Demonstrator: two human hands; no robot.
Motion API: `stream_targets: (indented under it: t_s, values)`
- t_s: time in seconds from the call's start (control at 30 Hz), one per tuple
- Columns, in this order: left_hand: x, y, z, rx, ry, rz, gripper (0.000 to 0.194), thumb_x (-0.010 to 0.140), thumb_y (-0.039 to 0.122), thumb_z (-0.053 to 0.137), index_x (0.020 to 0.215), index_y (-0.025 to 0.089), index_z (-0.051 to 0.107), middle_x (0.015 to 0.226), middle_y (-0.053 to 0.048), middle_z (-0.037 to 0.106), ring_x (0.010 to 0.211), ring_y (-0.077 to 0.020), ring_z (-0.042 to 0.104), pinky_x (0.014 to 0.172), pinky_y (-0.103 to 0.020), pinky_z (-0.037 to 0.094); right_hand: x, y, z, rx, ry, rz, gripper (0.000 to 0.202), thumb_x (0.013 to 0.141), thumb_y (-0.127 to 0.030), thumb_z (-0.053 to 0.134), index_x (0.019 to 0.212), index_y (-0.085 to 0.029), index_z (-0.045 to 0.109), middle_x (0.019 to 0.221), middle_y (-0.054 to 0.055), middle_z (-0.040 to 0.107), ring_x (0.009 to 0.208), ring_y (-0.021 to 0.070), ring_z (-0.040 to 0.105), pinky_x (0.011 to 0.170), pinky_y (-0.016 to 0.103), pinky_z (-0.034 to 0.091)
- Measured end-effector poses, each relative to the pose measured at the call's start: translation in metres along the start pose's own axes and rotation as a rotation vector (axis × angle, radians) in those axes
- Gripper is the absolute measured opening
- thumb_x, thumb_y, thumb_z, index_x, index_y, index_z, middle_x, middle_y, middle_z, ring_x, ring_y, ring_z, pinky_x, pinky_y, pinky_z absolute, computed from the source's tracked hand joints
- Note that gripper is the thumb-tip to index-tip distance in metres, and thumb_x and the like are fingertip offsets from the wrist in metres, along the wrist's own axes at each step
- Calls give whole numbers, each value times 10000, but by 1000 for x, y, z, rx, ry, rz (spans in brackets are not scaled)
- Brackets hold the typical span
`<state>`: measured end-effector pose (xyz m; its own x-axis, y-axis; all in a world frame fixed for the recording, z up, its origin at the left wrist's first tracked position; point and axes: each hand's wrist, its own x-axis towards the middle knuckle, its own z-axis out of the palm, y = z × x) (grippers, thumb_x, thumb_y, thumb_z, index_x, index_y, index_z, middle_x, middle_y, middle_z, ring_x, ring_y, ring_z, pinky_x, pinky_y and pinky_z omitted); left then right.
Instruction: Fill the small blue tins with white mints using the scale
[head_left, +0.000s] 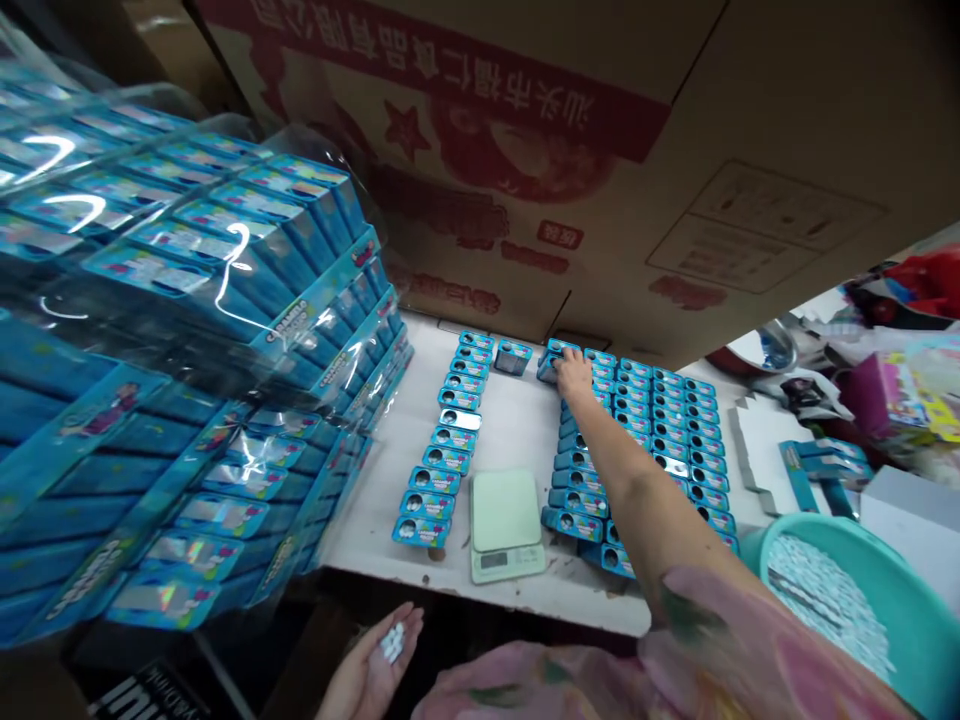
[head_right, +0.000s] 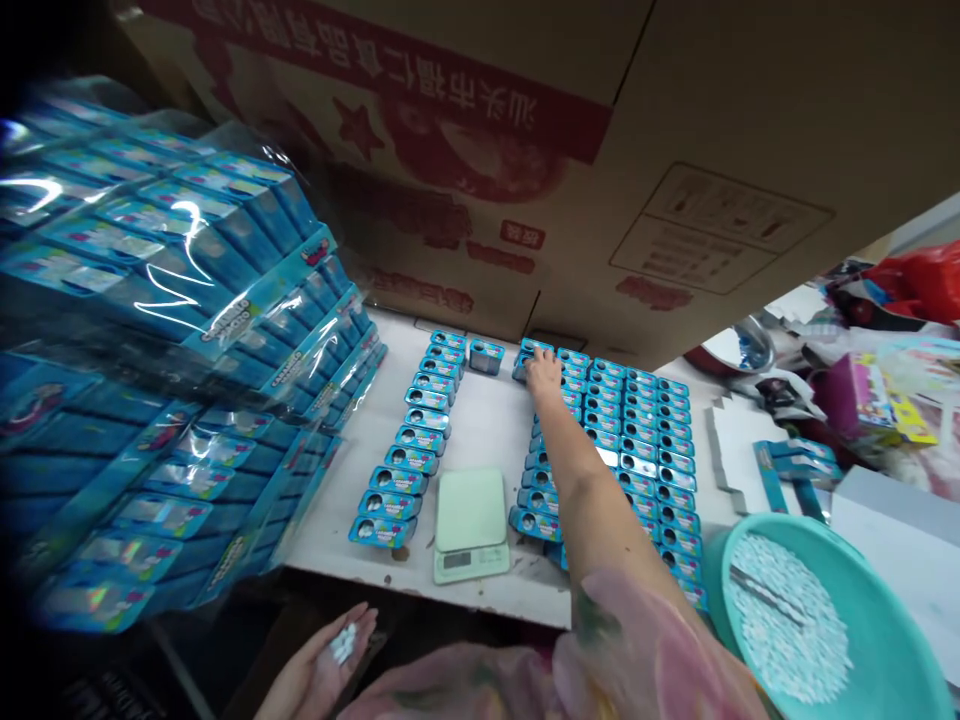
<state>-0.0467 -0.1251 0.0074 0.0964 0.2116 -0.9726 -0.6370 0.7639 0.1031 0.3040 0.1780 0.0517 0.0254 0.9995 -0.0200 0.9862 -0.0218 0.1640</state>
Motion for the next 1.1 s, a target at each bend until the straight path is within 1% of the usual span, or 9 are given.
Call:
stream_targets:
  t_s: [0.13, 0.27, 0.37, 0.5, 0.6, 0.77, 0.87, 1.0, 1.1]
  values:
    - [-5, -4, 4, -74, -47, 136, 359, 762, 33, 421, 1118, 47, 464, 831, -142, 642, 767, -189, 635, 647, -246, 538, -32, -10, -13, -52, 9, -125, 288, 818, -126, 344, 902, -172, 616, 1072, 109, 470, 960, 237, 378, 803, 367, 273]
    - [-5, -15, 4, -118, -40, 117, 268, 750, 24, 431, 1003, 19, 519, 789, -150, 635, 722, -174, 634, 647, -243, 532, -110, -27, -37, -38, -16, -388, 263, 807, -141, 374, 946, -203, 588, 1026, 99, 481, 904, 223, 396, 770, 350, 288]
    - [-5, -26, 12, -123, -82, 96, 210, 748, 32, 438, 923, 25, 554, 773, -149, 635, 702, -169, 631, 637, -243, 532, -171, -52, -48, -2, -59, -579, 232, 803, -150, 393, 924, -210, 581, 999, 90, 489, 880, 220, 405, 725, 342, 308]
    - [-10, -35, 29, -100, -160, 63, 170, 761, 39, 422, 817, 49, 582, 750, -145, 638, 657, -159, 627, 596, -234, 531, -216, -84, -46, 49, -111, -682, 210, 809, -144, 404, 912, -195, 580, 971, 83, 522, 859, 216, 435, 695, 338, 339]
    - [-14, -39, 35, -96, -187, 59, 167, 760, 38, 423, 781, 54, 588, 745, -145, 639, 656, -158, 625, 592, -229, 529, -226, -83, -41, 162, -85, -647, 206, 826, -223, 434, 978, -206, 571, 1049, 77, 534, 892, 211, 452, 721, 332, 363]
    - [-14, -46, 30, -121, -218, 65, 181, 761, 41, 417, 814, 52, 590, 762, -151, 640, 704, -173, 629, 623, -253, 532, -249, -40, -31, 422, 96, -397, 248, 853, -269, 399, 1002, -189, 580, 1052, 66, 571, 926, 187, 484, 803, 323, 380]
    - [-11, -50, 26, -123, -232, 50, 191, 758, 40, 418, 844, 49, 588, 786, -158, 642, 736, -183, 629, 644, -269, 532, -270, -21, -20, 508, 116, -325, 235, 853, -253, 398, 945, -187, 604, 981, 57, 604, 913, 179, 511, 820, 332, 386]
    - [-10, -54, 25, -116, -251, 50, 183, 746, 42, 437, 848, 41, 589, 811, -170, 641, 768, -195, 626, 663, -277, 530, -284, -15, -9, 550, 122, -278, 239, 837, -248, 422, 1011, -186, 573, 1012, 63, 594, 944, 191, 503, 828, 346, 391]
    - [-12, -55, 24, -114, -244, 57, 181, 747, 48, 439, 849, 35, 587, 820, -175, 640, 775, -199, 625, 663, -280, 530, -280, -18, -7, 566, 124, -259, 302, 811, -239, 458, 1102, -174, 510, 1067, 75, 566, 996, 208, 470, 871, 368, 368]
